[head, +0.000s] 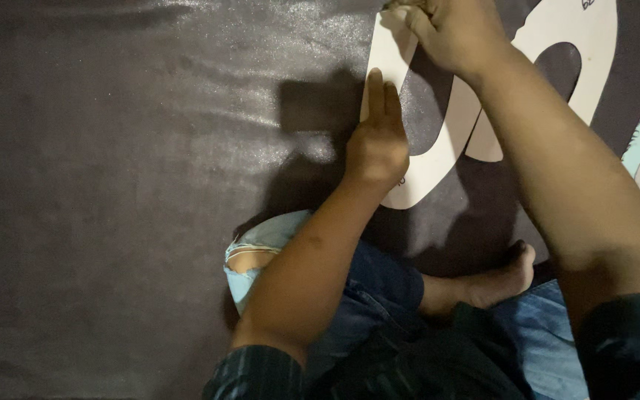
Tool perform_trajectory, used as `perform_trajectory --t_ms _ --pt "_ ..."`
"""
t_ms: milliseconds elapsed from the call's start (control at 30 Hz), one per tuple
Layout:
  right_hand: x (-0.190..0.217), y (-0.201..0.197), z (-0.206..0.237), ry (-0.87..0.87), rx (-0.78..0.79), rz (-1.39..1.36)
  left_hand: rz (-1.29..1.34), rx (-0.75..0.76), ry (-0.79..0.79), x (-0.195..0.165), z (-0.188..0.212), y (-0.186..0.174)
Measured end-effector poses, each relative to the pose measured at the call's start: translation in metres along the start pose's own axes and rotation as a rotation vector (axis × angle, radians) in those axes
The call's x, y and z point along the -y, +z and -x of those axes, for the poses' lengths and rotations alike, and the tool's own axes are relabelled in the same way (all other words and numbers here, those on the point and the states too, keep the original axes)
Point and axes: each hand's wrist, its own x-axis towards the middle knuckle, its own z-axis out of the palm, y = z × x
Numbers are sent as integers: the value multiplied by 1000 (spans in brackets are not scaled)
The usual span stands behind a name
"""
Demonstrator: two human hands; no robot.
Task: The person sits on the floor and traces the outlines of paper shoe patterns onto a dark fabric using a pencil. They handle multiple pattern pieces, positioning them on the fabric and drawing around the edges.
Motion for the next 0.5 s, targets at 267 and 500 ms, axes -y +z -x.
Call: perform_trajectory --t_ms 267,500 --pt "-9 6 7 -60 -65 -5 -47 -6 27 -6 3 -8" --pt "-19 0 23 -51 -45 7 -5 13 22 -7 5 -4"
